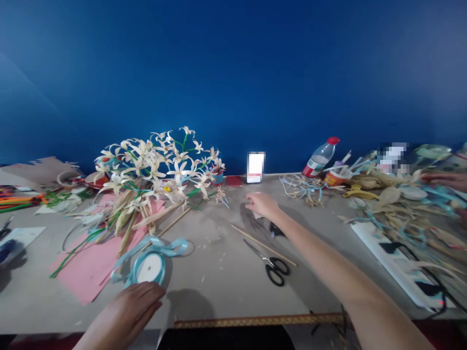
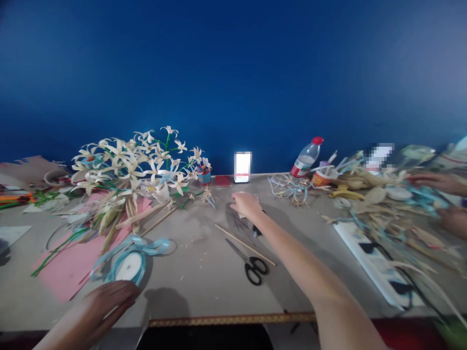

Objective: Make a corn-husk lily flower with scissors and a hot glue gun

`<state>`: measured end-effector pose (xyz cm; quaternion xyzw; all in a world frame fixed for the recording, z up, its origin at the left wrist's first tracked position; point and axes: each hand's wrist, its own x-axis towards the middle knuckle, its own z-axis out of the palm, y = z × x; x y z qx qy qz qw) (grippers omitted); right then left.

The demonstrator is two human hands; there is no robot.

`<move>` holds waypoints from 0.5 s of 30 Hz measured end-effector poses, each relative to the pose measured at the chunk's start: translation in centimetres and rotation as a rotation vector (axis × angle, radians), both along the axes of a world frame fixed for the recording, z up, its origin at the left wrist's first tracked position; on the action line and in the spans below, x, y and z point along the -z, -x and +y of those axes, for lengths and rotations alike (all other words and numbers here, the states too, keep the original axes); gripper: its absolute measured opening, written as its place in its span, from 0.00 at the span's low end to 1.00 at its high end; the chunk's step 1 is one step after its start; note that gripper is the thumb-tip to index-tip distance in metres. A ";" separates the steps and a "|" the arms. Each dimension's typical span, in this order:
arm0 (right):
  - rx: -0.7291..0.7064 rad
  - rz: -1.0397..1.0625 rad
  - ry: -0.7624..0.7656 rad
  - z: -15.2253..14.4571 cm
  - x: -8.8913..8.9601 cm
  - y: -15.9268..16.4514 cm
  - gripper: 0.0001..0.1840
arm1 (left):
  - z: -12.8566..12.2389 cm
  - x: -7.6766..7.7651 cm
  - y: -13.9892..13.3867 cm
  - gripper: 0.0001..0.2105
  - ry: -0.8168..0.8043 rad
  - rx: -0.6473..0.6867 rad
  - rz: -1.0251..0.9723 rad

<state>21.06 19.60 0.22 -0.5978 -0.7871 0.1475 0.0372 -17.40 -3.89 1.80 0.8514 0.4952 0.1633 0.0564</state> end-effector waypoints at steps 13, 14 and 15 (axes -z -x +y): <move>-0.265 -0.352 0.120 -4.6 0.7 4.6 0.15 | 0.1 0.9 -0.1 0.10 0.213 0.099 0.034; -0.265 -0.353 0.127 -4.4 0.9 4.7 0.15 | 0.1 0.8 -0.3 0.10 0.217 0.097 0.036; -0.264 -0.348 0.134 -4.3 0.9 4.7 0.15 | 0.1 0.8 -0.4 0.11 0.218 0.088 0.040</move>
